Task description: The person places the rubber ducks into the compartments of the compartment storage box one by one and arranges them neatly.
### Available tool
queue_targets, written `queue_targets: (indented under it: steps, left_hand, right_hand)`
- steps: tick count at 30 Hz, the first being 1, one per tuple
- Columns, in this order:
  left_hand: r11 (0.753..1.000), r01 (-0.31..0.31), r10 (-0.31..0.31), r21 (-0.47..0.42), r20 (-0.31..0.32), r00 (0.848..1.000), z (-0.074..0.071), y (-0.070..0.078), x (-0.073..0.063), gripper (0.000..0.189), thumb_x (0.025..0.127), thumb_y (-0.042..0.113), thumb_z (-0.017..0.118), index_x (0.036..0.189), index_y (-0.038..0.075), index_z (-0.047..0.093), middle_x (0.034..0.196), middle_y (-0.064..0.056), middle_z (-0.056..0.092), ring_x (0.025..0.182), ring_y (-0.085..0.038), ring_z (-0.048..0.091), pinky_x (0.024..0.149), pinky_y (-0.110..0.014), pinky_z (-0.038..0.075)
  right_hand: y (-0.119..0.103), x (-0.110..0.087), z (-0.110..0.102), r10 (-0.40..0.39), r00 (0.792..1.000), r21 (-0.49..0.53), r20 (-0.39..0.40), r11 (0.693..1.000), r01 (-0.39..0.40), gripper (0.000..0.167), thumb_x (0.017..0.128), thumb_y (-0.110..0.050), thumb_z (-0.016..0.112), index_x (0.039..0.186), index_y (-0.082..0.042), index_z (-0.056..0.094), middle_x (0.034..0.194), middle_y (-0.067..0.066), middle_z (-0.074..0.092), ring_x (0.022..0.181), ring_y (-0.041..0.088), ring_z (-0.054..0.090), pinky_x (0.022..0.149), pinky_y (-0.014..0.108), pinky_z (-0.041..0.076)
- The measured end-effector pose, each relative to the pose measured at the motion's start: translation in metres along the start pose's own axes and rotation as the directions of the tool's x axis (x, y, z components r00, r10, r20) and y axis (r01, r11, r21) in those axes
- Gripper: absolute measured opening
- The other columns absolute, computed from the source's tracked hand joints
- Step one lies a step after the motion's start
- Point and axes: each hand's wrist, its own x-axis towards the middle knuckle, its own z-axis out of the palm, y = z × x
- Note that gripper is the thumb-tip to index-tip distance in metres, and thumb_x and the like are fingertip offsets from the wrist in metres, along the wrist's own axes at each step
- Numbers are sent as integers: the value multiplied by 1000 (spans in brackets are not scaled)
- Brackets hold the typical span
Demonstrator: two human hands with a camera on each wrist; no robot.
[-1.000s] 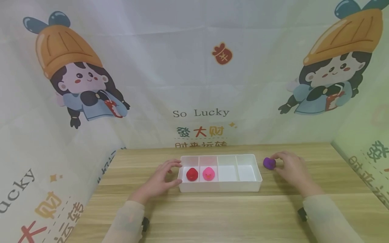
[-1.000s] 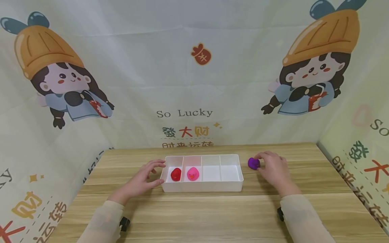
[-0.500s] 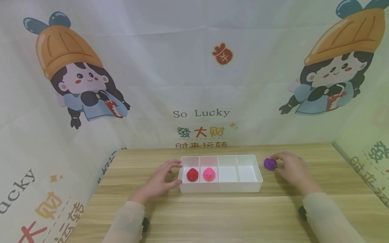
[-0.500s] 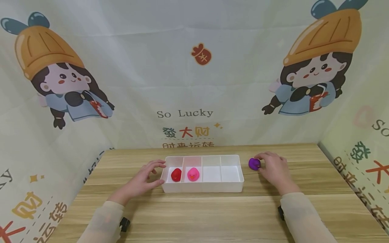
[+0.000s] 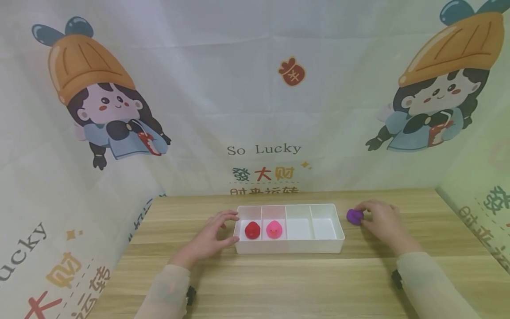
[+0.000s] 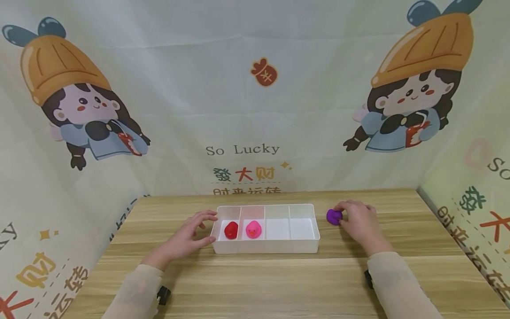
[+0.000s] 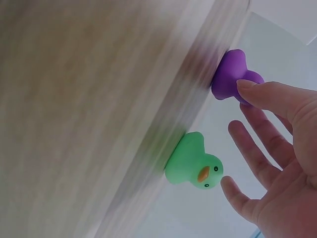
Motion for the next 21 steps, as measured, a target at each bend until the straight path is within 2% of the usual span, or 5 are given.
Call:
queue_targets:
  steps: [5,21]
  left_hand:
    - [1000,0,0,-5,0,1000,0,0,-1,53,94,29,76,142,21,54,163,0,40,130,-37,52,108,-59,47]
    - [1000,-7,7,-2,-8,1000,1,0,-1,54,94,27,76,143,18,55,162,0,41,129,-37,53,107,-59,48]
  right_hand:
    - [-2,0,0,3,1000,0,7,1000,-3,32,82,-2,79,113,-6,74,120,23,72,110,46,65,99,76,35]
    - [-1,0,1,10,1000,5,3,1000,-10,32,83,-8,81,113,-3,72,116,23,73,108,46,67,99,74,36]
